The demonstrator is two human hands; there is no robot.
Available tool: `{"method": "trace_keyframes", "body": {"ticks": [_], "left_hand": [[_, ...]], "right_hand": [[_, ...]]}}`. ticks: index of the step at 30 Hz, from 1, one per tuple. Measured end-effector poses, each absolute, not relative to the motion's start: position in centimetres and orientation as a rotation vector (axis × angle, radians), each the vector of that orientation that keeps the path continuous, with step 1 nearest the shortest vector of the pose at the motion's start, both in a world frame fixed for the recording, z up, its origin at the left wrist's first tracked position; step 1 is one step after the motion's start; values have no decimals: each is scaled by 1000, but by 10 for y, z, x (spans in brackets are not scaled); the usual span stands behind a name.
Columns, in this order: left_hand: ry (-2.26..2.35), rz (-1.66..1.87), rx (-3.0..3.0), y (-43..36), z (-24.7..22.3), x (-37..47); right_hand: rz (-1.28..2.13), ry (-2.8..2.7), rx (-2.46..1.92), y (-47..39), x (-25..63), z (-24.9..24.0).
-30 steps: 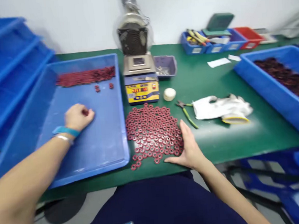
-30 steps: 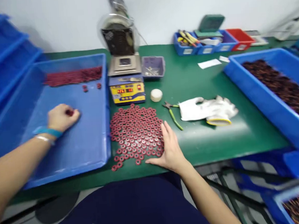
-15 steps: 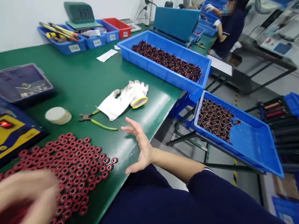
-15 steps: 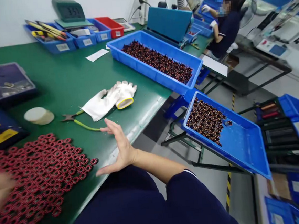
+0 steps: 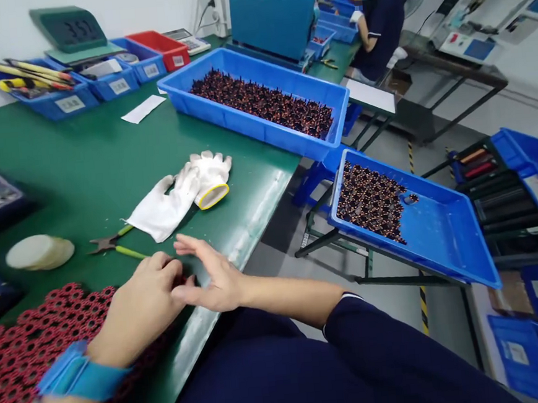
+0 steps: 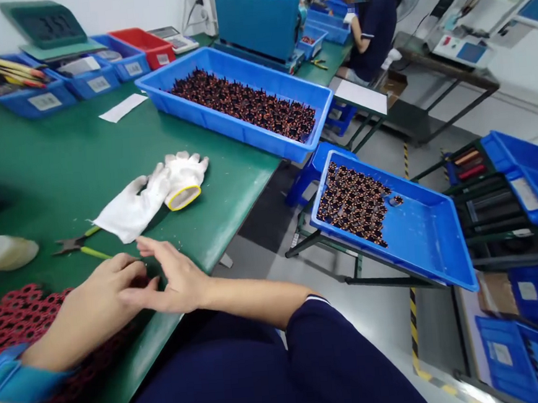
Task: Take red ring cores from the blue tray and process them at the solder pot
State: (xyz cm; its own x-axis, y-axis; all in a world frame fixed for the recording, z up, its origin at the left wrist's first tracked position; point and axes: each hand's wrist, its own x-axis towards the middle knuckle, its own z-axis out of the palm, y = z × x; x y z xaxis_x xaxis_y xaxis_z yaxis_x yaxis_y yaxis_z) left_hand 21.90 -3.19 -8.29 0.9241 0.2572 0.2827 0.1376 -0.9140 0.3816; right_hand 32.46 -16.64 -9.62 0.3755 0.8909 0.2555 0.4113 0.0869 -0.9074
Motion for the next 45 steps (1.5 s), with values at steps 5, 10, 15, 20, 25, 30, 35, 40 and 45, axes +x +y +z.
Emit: {"method": "trace_keyframes", "body": {"ticks": [5, 10, 15, 20, 25, 30, 35, 40, 45], "left_hand": [[310, 170, 2738, -28, -44, 182], [814, 464, 2633, -43, 11, 102], [1650, 935, 2613, -92, 6, 5], [2058, 820, 2494, -136, -39, -49], [2156, 775, 2560, -139, -55, -80], [2077, 891, 2545, -135, -48, -118], [1833, 1204, 2417, -147, -34, -119], [1174, 1051, 2006, -169, -23, -78], [1151, 589, 1741, -174, -28, -52]], "right_hand": [[661, -1610, -1500, -166, 322, -86], [661, -1941, -1521, -153, 317, -97], [532, -2041, -1491, -143, 292, -106], [306, -1975, -1530, -140, 274, -113], [234, -1950, -1528, -134, 266, -120], [147, -1896, -1587, -143, 268, -113], [-94, -1907, -1508, -164, 258, -99], [-187, -2117, -1434, -164, 229, -94], [-235, -2130, -1518, -153, 218, -94]]}}
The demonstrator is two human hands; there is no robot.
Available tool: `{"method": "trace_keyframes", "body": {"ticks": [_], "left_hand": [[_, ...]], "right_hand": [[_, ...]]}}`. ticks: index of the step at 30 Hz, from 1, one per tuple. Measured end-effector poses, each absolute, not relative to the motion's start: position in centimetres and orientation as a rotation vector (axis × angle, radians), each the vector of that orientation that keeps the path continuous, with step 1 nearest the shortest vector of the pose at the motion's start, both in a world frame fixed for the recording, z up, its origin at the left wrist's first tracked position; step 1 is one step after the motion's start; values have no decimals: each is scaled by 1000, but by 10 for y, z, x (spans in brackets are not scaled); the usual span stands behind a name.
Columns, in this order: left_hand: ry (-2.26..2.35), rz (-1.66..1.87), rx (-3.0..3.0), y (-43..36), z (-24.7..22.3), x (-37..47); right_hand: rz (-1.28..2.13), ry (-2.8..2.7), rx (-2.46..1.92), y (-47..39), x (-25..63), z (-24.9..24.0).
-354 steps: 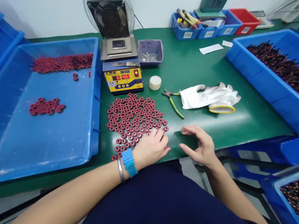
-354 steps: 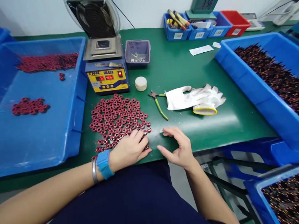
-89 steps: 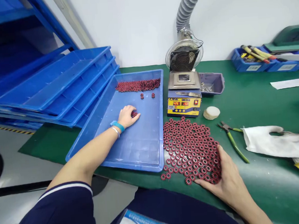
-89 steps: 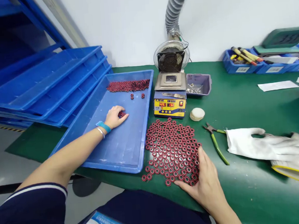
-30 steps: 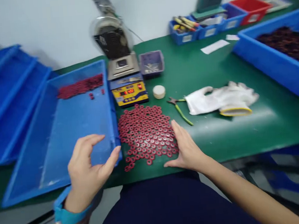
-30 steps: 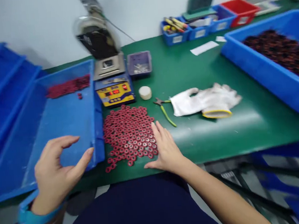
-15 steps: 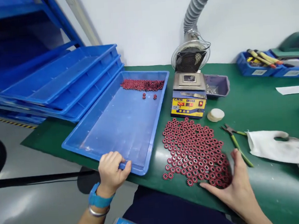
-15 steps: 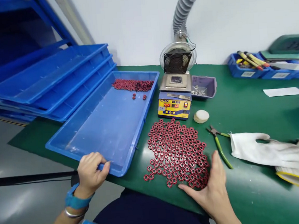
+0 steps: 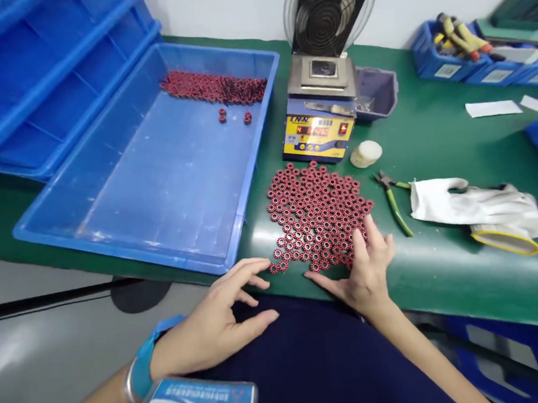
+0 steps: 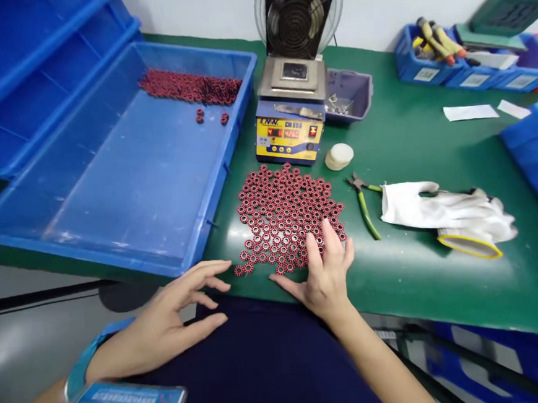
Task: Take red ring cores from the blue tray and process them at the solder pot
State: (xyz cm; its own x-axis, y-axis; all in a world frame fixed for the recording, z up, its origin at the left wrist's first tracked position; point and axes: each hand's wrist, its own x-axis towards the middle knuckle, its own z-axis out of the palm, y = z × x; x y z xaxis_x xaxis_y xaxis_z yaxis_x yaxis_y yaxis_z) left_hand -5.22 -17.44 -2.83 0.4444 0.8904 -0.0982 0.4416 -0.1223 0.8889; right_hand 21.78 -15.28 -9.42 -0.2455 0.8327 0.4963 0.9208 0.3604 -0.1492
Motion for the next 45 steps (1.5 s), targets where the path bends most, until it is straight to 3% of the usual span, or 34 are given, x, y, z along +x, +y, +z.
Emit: {"method": "trace_keyframes", "body": {"ticks": [10, 17, 19, 27, 37, 45], "left_hand": [[1507, 599, 1913, -157, -65, -17], [1156, 774, 1090, -155, -27, 3], [1104, 849, 1010, -147, -14, 10], [1080, 881, 1255, -105, 12, 20], [781, 704, 1948, -59, 30, 16], [915, 1337, 1493, -26, 20, -4]], "right_hand": [[-430, -1989, -1124, -166, 226, -89], [392, -2010, -879, -148, 207, -43], [465, -1991, -808, -139, 196, -30], [440, -1809, -800, -111, 183, -6], [1506, -1310, -913, -93, 192, 2], [1670, -1049, -935, -73, 197, 3]]}}
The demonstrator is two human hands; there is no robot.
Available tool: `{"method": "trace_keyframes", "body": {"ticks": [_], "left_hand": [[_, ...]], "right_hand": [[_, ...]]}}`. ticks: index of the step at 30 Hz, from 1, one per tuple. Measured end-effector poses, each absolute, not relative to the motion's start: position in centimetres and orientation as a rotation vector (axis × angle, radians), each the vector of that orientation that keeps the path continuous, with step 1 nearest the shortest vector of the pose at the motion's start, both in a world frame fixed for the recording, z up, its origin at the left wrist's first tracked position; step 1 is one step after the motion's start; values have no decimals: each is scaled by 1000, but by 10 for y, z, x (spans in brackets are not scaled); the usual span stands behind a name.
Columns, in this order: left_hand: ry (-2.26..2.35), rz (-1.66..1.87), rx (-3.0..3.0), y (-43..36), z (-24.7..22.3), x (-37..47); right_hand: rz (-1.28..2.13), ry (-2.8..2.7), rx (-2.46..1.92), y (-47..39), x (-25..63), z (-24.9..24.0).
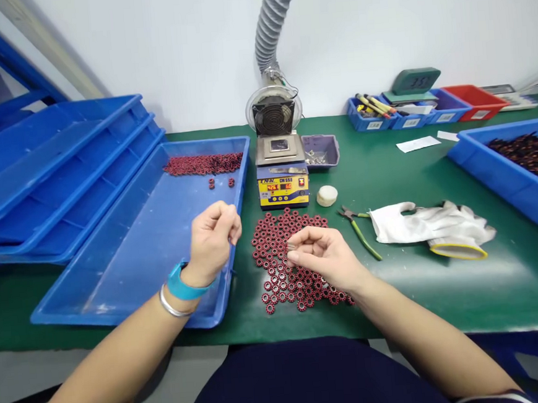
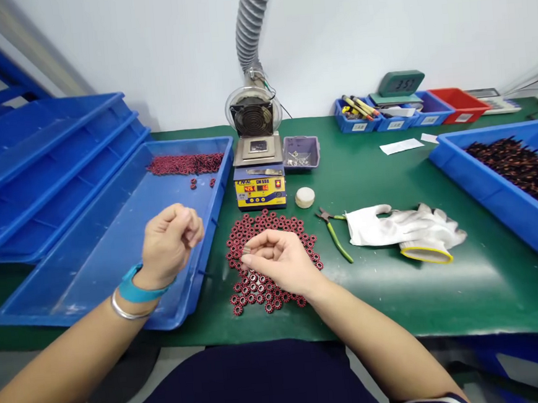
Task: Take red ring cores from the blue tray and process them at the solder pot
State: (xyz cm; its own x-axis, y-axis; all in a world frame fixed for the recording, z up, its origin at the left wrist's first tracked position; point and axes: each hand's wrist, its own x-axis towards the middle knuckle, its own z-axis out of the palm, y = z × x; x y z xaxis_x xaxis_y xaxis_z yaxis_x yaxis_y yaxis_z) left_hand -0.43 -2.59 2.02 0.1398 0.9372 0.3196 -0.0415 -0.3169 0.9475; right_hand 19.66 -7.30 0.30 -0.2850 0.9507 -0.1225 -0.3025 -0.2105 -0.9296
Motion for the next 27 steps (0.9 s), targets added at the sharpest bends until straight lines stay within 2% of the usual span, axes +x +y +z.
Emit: {"method": "trace_keyframes", "body": {"ticks": [6, 9, 14, 21, 24, 27], "left_hand": [[854, 990, 1708, -29, 11, 3], [898, 1001, 1726, -35, 11, 4], [921, 1289, 1342, -31, 2, -4], [927, 1069, 1558, -35, 1, 3], [979, 1240, 1656, -37, 4, 1], [973, 1534, 1507, -30, 3, -7]], "right_hand": [[1665, -1061, -929, -62, 184, 5], [1643, -1056, -919, -58, 180, 4], [1506, -1036, -936, -51, 179, 6], [1503, -1143, -925, -48, 167, 6], [1546, -1139, -925, -47, 166, 3], [1533, -1130, -938, -47, 168, 1]]}}
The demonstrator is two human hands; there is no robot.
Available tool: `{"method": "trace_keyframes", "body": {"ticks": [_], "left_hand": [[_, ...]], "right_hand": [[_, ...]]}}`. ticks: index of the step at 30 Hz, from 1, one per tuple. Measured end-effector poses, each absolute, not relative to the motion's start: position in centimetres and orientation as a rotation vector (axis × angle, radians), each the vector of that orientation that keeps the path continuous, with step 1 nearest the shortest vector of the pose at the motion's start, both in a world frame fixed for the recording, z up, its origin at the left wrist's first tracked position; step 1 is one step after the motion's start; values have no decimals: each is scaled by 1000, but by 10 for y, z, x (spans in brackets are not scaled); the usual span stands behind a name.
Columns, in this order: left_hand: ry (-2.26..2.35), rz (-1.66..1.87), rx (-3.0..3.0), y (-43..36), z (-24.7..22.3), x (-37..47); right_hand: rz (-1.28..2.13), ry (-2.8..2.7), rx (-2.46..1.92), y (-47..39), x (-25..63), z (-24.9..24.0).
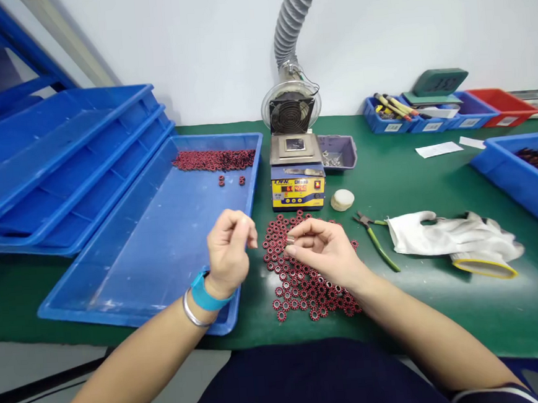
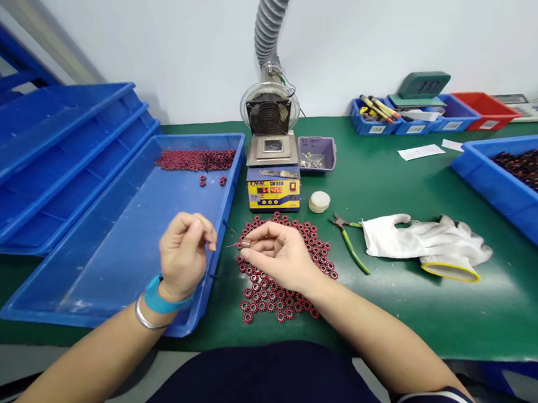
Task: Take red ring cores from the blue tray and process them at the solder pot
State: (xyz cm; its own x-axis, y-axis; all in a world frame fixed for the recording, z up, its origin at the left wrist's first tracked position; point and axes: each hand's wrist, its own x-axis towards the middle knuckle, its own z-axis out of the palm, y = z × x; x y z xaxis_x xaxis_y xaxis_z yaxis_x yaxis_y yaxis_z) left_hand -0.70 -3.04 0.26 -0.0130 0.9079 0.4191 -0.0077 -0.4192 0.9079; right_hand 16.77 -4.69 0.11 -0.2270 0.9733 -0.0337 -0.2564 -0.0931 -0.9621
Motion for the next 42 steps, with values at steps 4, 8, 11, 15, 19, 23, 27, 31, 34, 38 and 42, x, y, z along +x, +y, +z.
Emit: {"method": "trace_keyframes", "body": {"ticks": [4, 8, 11, 15, 19, 23, 27, 31, 34, 38, 42], "left_hand": [[913, 1393, 1636, -24, -1, -13], [954, 1189, 1897, -30, 5, -6], [1005, 1370, 1840, -33, 7, -5], [1050, 1542, 1671, -27, 3, -10], [937, 1229, 1819, -30, 5, -9], [1014, 1266, 1712, -31, 8, -5], [1097, 1414, 1425, -21, 4, -11], [933, 1223, 1448, -23, 7, -12], [900, 1091, 1473, -30, 12, -9], [940, 1049, 1398, -31, 15, -7], [1002, 1083, 1151, -25, 14, -9]], "right_hand": [[1512, -1142, -954, -48, 166, 3], [1530, -1159, -927, -51, 162, 6], [1528, -1181, -925, -52, 164, 7], [1489, -1217, -936, -52, 167, 9], [1462, -1259, -906, -52, 167, 9], [1391, -1324, -888, -53, 169, 8], [1317, -1374, -897, -52, 173, 8], [1255, -1440, -871, -51, 173, 9], [1178, -1509, -842, -51, 170, 10], [1063, -1561, -793, -52, 166, 10], [1032, -1536, -767, -52, 167, 12]]}}
